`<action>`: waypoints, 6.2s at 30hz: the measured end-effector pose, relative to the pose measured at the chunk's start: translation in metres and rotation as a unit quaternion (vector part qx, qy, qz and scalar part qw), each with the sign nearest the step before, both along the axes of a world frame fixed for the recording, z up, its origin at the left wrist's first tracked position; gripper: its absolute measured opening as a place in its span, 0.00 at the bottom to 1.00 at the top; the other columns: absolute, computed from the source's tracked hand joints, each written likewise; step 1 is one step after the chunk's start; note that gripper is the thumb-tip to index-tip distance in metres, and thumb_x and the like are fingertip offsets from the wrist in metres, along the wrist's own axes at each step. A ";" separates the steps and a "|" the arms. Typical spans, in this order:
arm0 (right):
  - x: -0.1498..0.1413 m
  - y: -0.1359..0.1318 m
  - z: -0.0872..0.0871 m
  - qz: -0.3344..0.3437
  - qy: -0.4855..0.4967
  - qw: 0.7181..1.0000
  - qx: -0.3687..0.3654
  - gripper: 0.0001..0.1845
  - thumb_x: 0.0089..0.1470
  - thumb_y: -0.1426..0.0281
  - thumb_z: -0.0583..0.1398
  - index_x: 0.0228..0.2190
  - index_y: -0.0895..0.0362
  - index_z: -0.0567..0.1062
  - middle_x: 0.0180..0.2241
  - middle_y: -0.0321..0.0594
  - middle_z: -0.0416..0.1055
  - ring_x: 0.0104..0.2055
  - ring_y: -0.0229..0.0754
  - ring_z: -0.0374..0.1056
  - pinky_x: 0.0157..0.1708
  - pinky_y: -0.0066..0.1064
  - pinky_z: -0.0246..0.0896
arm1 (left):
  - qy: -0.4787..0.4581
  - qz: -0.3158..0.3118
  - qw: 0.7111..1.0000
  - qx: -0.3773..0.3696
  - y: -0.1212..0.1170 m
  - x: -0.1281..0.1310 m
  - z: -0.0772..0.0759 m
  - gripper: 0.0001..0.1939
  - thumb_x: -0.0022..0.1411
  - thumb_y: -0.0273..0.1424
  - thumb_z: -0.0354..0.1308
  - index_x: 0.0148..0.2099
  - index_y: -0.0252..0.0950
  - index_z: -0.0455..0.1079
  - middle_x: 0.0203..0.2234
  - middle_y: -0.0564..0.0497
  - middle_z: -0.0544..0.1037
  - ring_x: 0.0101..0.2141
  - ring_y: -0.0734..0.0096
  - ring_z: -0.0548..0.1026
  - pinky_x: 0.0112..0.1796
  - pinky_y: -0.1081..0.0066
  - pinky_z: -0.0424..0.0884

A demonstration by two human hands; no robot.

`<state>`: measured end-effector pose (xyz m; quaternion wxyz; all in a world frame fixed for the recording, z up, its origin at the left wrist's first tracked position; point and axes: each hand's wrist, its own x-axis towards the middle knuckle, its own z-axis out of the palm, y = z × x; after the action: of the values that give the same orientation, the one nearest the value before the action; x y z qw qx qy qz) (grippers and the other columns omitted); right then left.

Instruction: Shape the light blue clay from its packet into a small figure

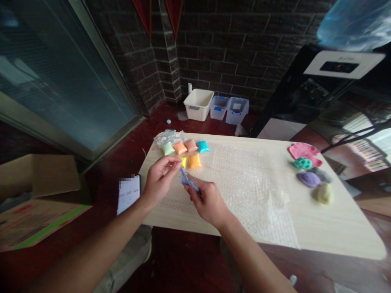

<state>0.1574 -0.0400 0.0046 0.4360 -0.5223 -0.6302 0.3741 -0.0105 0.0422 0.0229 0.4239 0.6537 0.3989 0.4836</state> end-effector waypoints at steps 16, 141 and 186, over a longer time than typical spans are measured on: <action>-0.004 0.008 -0.003 -0.028 -0.224 0.969 0.102 0.08 0.55 0.76 0.60 0.37 0.55 0.76 0.30 0.40 0.71 0.31 0.44 0.66 0.35 0.38 0.63 | 0.196 -0.176 0.944 0.199 -0.003 -0.006 0.007 0.09 0.70 0.30 0.61 0.49 0.41 0.80 0.43 0.46 0.80 0.46 0.59 0.77 0.50 0.60 0.71; -0.043 0.009 0.013 -0.049 0.506 0.839 -0.194 0.14 0.60 0.53 0.66 0.37 0.48 0.85 0.47 0.36 0.83 0.57 0.54 0.72 0.57 0.49 0.65 | 0.083 0.050 0.986 0.138 -0.021 -0.010 -0.001 0.15 0.73 0.31 0.55 0.30 0.39 0.62 0.26 0.53 0.68 0.28 0.69 0.68 0.32 0.67 0.63; -0.042 0.002 0.032 -0.060 0.575 0.784 -0.227 0.10 0.41 0.74 0.63 0.27 0.51 0.83 0.36 0.32 0.82 0.41 0.44 0.70 0.53 0.42 0.67 | 0.057 0.020 0.969 0.239 -0.030 -0.006 0.003 0.15 0.70 0.24 0.56 0.30 0.38 0.59 0.25 0.56 0.62 0.28 0.72 0.65 0.31 0.70 0.60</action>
<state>0.1153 -0.0382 0.0364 0.6077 -0.3314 -0.1273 0.7104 -0.0166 0.0126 0.0254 0.2219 0.7548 0.3081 0.5349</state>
